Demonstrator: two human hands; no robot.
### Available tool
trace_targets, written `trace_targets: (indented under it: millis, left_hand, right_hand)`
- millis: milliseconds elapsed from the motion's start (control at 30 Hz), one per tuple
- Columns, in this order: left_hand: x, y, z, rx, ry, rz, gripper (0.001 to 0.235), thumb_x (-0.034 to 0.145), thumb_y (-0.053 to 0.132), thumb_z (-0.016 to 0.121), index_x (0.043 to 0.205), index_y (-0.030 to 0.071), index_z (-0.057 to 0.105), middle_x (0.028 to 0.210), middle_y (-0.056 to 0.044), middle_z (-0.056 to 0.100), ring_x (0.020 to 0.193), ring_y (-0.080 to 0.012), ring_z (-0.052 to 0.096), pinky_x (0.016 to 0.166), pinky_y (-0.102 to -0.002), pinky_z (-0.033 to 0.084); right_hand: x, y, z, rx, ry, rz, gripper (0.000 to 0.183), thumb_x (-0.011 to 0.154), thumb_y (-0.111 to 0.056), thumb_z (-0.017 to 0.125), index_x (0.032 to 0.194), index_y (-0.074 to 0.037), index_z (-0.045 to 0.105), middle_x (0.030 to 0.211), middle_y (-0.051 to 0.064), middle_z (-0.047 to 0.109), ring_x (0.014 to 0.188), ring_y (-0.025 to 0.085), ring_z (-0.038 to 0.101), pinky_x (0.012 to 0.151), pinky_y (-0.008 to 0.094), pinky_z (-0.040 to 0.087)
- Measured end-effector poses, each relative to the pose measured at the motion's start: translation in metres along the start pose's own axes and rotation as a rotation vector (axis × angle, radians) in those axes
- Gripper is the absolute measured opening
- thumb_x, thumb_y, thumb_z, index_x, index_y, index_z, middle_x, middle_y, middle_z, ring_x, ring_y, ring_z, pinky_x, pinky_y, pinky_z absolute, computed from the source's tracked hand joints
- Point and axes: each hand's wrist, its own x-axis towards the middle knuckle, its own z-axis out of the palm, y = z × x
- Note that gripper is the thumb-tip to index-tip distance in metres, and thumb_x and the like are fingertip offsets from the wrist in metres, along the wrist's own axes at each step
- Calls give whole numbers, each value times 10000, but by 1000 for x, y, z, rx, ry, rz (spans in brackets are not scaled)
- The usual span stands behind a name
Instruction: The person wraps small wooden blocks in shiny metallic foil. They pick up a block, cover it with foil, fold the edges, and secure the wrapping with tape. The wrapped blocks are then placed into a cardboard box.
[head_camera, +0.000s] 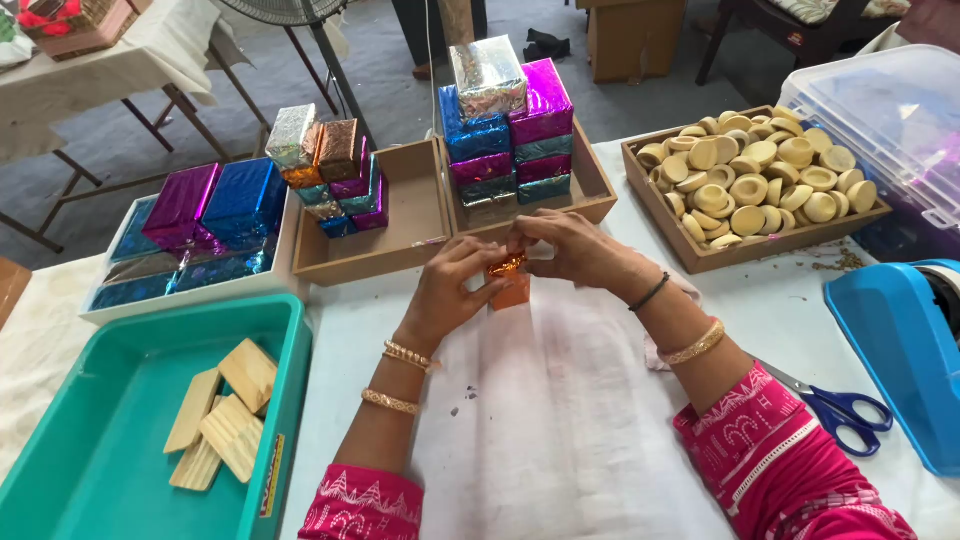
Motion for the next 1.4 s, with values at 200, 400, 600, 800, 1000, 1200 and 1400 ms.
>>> trace_targets:
  millis: [200,400,600,800,1000,1200,1400]
  left_hand:
    - [-10,-1,10,24,59,-17,317,839,70,821,1148,80,753,1097,-91,722,1078,-266,682,916,-358,600]
    - [-13,0,13,66,84,2,288,854,70,805,1136,82,748,1107,-92,722,1082,-277,675,921,-373,595]
    - [-15,-4,18,35,110,3,254,862,68,791,1112,62,747,1109,-106,721,1091,-293,670,935,-382,587]
    - [-14,-3,18,32,135,13,261,848,54,798,1104,50,746,1097,-108,721,1100,-294,670,954,-385,582]
    - [-14,-5,21,24,151,15,256,823,29,797,1074,46,751,1089,-105,724,1105,-295,666,975,-393,571]
    - [-15,-6,24,-27,127,-51,451,823,36,821,1225,58,616,1160,-121,707,1115,-296,678,996,-381,575]
    - [-16,-9,28,-73,172,-86,532,827,37,827,1262,55,521,1187,-174,696,1157,-315,697,998,-377,597]
  right_hand:
    - [0,4,0,22,10,-37,316,809,-83,810,1019,-39,579,1019,70,715,979,235,706,825,355,580]
    - [-3,-26,-19,60,-40,99,240,886,-77,759,1036,-18,581,961,69,726,910,184,719,810,333,583]
    - [-19,-45,-42,-130,154,-94,261,937,-118,743,1129,-23,593,1048,76,717,969,190,725,856,326,603]
    - [-98,-74,-81,-348,240,235,239,902,-149,761,1088,-57,643,1024,74,720,860,186,717,726,328,580]
    - [-236,-68,-119,-544,468,516,193,978,-139,742,1124,-31,677,1086,84,730,973,169,711,782,311,576]
    - [-282,-63,-111,-411,557,605,138,1004,-121,712,1107,-29,724,1062,81,729,936,163,704,849,308,570]
    - [-155,-75,-66,-282,325,365,192,938,-131,680,1107,-51,723,1129,95,705,925,195,734,776,316,625]
